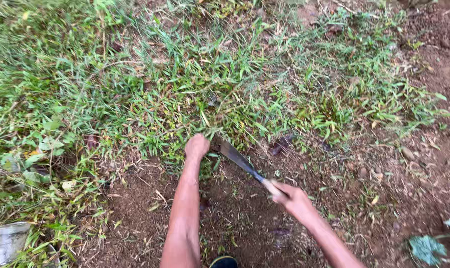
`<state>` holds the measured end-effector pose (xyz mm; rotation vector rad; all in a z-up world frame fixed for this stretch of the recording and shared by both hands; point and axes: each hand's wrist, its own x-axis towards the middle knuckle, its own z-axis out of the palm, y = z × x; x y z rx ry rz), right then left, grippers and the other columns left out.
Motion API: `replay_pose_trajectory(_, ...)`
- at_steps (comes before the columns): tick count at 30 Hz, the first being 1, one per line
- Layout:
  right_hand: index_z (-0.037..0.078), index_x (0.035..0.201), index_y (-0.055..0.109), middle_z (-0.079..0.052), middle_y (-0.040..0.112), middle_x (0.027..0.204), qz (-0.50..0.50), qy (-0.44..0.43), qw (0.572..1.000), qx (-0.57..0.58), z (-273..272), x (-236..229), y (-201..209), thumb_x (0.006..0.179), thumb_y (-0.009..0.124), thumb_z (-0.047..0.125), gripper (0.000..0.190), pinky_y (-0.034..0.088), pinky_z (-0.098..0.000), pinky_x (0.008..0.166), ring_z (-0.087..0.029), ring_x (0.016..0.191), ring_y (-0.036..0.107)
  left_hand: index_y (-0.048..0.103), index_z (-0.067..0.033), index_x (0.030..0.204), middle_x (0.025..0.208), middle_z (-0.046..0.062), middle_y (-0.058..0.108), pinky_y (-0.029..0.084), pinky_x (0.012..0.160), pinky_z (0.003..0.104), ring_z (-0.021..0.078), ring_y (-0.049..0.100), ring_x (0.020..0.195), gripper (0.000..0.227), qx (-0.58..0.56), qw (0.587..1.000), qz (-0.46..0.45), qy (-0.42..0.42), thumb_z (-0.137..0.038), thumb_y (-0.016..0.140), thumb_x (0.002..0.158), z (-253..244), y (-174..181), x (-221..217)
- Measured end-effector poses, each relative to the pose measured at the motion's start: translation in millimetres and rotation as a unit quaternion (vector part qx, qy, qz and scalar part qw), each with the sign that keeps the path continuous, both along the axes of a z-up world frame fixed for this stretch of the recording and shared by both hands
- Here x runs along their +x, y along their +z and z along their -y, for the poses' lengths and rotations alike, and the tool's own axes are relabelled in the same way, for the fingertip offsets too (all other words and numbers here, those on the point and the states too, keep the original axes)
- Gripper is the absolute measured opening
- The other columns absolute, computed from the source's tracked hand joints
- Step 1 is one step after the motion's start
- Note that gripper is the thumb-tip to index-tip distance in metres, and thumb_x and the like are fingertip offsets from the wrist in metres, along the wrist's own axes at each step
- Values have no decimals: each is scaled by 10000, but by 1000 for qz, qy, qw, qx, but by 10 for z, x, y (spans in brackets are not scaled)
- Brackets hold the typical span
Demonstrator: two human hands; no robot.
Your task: The person is removing weeds and grass from the soil in a garden area using a hand tool.
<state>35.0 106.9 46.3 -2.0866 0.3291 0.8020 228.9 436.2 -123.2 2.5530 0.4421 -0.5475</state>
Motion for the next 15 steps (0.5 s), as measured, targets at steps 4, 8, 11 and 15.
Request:
replay_pose_trajectory(4, 266, 1412, 560, -19, 697, 792, -33, -65, 997, 39, -817, 283, 86, 944, 635, 234, 474, 339, -223, 371, -74, 451, 438, 671, 29, 930, 885, 238, 692, 540, 789, 525, 366, 679, 812, 209, -18, 993, 115, 0, -141, 577, 853, 62, -109, -88)
replay_pose_trajectory(8, 231, 1442, 554, -52, 651, 718, -100, -133, 957, 238, -1058, 643, -361, 946, 517, 99, 515, 354, -245, 318, -89, 398, 444, 658, 36, 923, 829, 197, 681, 516, 716, 475, 310, 649, 751, 214, -181, 970, 123, 106, -173, 634, 880, -134, -24, -179)
replay_pose_trajectory(11, 176, 1438, 549, -62, 625, 651, -137, -179, 927, 301, -345, 490, -434, 964, 509, 76, 486, 366, -259, 309, -112, 391, 464, 648, 40, 917, 787, 167, 673, 499, 662, 438, 268, 626, 705, 240, -335, 898, 113, 262, -197, 676, 900, -189, 22, -178)
replay_pose_trajectory(15, 215, 1405, 583, -61, 648, 675, -70, -118, 983, 121, 96, 129, -36, 921, 605, 74, 504, 348, -266, 322, -107, 395, 441, 615, 41, 906, 744, 151, 643, 464, 594, 427, 240, 580, 655, 280, -276, 910, 112, 289, -218, 721, 905, -293, -65, -100)
